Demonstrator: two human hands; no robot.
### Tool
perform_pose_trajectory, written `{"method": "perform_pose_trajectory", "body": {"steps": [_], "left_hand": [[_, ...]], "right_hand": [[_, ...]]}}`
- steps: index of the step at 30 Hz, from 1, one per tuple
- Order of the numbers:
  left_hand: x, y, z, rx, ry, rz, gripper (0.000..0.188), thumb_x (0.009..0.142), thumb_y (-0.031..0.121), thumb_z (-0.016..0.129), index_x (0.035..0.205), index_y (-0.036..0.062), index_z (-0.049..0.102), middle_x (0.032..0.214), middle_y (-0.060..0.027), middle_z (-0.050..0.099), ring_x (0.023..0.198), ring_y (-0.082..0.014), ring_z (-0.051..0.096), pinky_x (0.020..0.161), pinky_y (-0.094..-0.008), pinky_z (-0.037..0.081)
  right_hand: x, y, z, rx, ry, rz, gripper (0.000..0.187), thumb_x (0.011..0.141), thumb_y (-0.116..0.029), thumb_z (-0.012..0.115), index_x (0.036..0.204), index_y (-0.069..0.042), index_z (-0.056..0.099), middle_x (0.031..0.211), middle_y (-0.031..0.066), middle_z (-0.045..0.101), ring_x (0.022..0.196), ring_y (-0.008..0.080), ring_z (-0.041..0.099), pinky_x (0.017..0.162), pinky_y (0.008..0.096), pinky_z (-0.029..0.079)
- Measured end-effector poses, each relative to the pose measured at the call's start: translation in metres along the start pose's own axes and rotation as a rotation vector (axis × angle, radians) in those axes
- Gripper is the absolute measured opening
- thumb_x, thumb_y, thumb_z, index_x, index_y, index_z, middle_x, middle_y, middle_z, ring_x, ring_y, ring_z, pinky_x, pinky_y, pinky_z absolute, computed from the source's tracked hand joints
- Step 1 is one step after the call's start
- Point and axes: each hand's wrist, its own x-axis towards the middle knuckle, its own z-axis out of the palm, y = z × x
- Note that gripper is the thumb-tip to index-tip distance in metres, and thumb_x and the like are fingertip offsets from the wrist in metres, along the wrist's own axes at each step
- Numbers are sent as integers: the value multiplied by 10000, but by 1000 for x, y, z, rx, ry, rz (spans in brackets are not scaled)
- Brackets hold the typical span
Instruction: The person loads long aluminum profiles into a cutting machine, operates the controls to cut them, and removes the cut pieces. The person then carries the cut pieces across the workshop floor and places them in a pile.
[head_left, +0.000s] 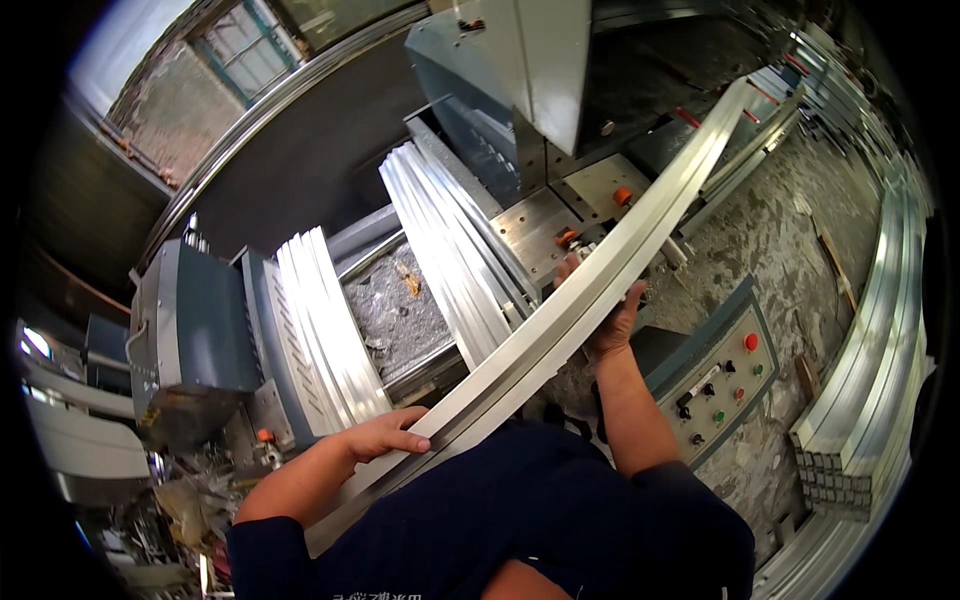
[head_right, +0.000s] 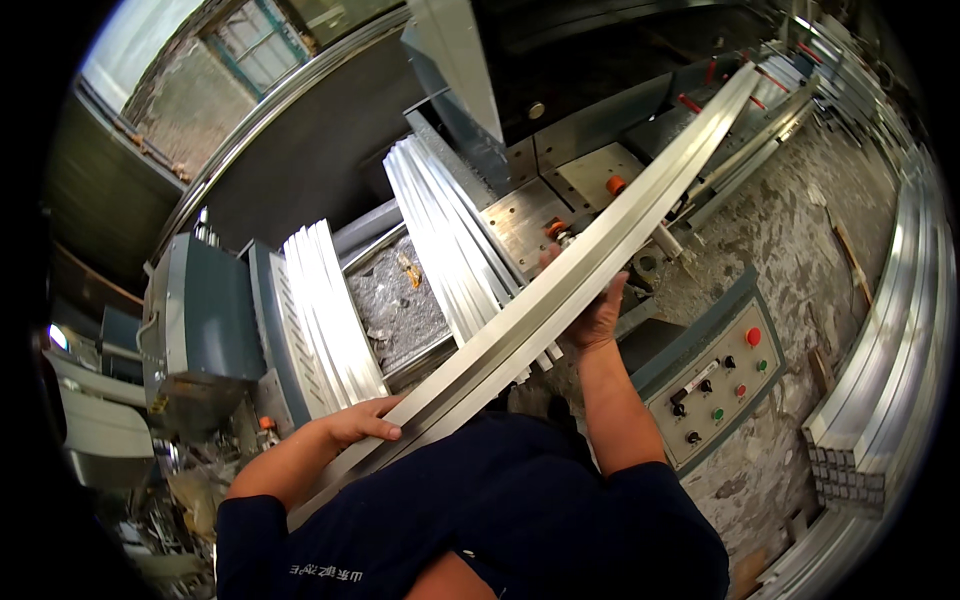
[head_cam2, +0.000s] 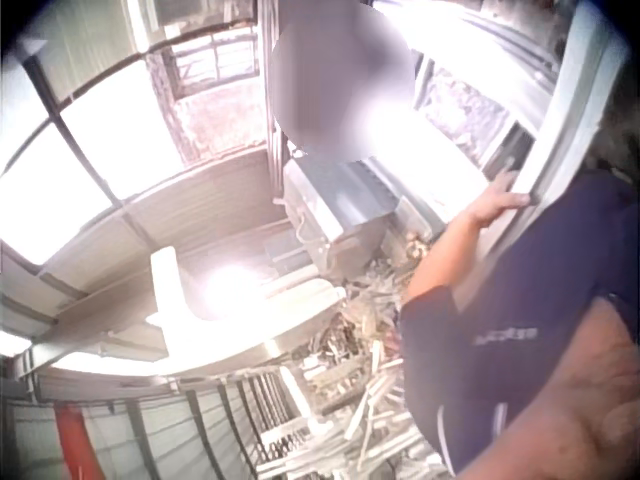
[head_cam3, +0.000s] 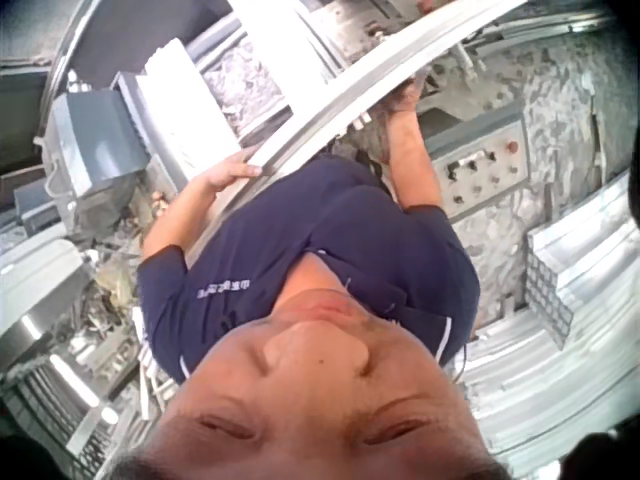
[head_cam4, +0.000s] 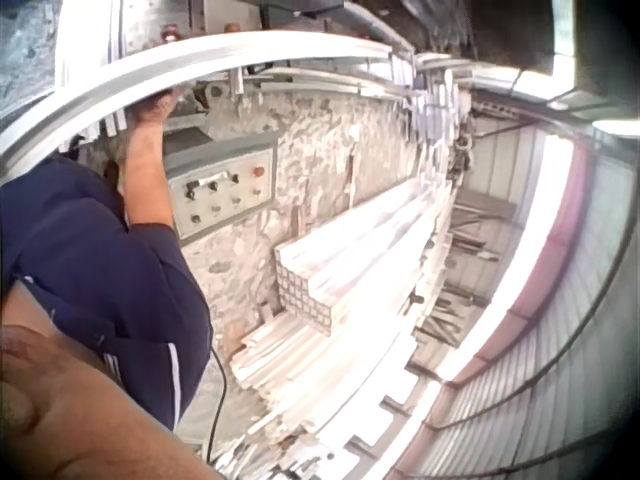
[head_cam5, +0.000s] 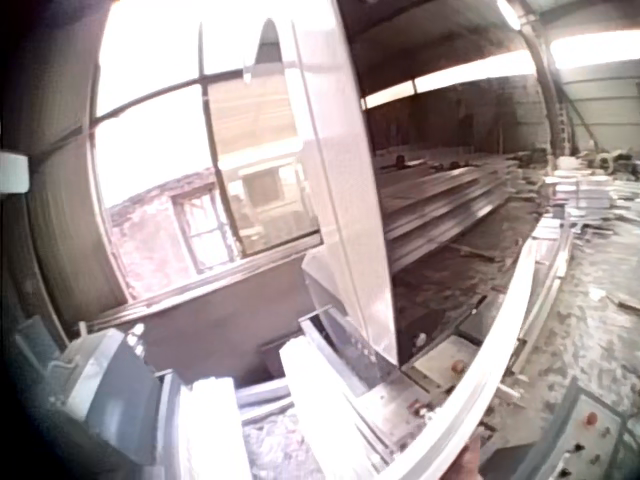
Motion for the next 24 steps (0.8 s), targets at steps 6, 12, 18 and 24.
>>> {"method": "perform_pose_trajectory", "body": {"steps": [6,12,18,24], "left_hand": [[-26,10,33,318,116,3,860,741,530,802,1308,-42,500,1173,-157,589,1140,-248,525,974,-350,403],[-42,22,71,551,216,-77,965,689,576,811,1327,-57,459,1171,-247,606,1122,-331,585,956,-380,441],[-70,23,108,691,305,-103,974,679,590,810,1323,-54,465,1167,-292,618,1112,-416,604,935,-418,469],[-88,24,136,832,292,-115,997,667,570,824,1354,-40,434,1112,-294,642,1058,-428,634,900,-433,501]], "right_hand": [[35,-28,-21,232,-253,-161,911,827,-681,643,1443,-38,446,1485,205,435,1411,368,378,1191,517,273],[46,-39,-25,466,-478,-116,969,764,-561,765,1495,-61,371,1305,148,512,1203,289,517,1047,455,399],[19,-43,-33,434,-480,-133,1117,669,-469,849,1540,-95,257,1184,82,479,1077,214,516,963,387,442],[-22,-73,-19,559,-588,-75,1105,552,-323,950,1465,-99,369,1180,50,486,1087,192,522,998,370,433]]}}
